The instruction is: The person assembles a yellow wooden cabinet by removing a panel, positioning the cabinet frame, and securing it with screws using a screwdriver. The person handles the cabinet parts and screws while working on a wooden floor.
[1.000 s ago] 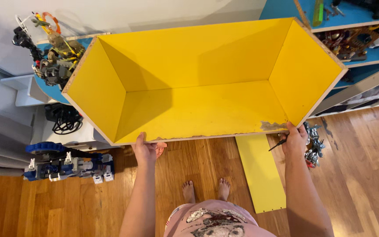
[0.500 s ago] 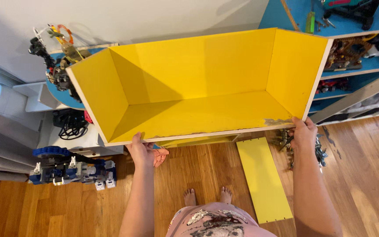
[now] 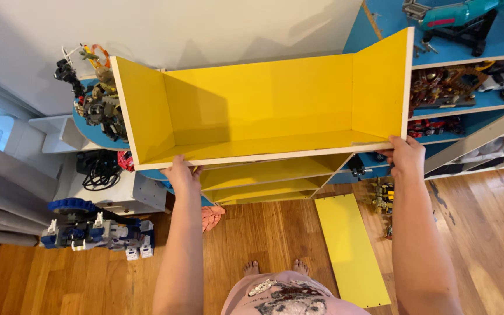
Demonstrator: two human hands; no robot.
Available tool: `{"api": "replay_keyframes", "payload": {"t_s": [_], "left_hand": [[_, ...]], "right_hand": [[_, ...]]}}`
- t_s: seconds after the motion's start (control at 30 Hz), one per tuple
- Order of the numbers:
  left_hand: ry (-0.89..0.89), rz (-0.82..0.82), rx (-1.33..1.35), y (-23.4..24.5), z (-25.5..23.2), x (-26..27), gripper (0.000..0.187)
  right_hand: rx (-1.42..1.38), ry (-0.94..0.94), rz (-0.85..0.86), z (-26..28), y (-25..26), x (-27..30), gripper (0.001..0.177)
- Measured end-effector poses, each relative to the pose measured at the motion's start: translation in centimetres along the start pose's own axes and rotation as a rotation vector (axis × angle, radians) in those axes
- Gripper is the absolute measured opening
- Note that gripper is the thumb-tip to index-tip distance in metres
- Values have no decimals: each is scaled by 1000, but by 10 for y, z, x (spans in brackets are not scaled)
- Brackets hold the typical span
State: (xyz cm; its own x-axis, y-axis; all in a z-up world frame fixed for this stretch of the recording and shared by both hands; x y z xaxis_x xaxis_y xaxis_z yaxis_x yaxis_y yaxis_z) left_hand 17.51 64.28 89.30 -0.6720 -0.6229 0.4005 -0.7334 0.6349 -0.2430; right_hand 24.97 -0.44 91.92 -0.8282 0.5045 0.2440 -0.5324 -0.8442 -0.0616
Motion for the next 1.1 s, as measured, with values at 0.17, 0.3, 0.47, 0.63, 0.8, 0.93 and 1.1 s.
{"api": "replay_keyframes", "payload": {"t_s": [0.17, 0.3, 0.47, 0.63, 0.8, 0.93, 1.1], "left_hand": [[28, -8, 6, -15, -10, -12, 68], [27, -10, -15, -28, -21, -20, 75], [23, 41, 5, -44, -35, -21, 73], [21, 29, -28, -50, -42, -24, 76], [67, 8, 15, -59, -47, -41, 88], [80, -56, -2, -64, -49, -57, 96], [98, -69, 31, -79, -52, -82, 114]], "right_hand": [[60, -6, 11, 15, -12, -8, 24], [220, 96, 39, 39, -29, -5, 35], [1109, 459, -63, 92, -63, 49, 63], [1037, 570, 397, 57, -196, 127, 66], [1026, 634, 480, 55, -253, 139, 46], [1013, 681, 486, 66, -260, 127, 44], [1018, 730, 501, 74, -279, 107, 45]]}}
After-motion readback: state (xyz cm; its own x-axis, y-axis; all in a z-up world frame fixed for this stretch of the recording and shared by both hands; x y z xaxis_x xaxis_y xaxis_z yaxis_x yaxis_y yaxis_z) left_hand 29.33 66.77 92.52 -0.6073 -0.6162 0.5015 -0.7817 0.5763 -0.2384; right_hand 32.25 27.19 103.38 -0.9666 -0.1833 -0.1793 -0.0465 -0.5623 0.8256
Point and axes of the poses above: each hand's wrist, its own x-axis away from the middle knuckle, its own y-axis out of the back of the hand, z = x × y, the point moved 9 cm from there along -x, towards the middle knuckle, and after that the axes turned 9 degrees about -x, right-handed, at the moved point
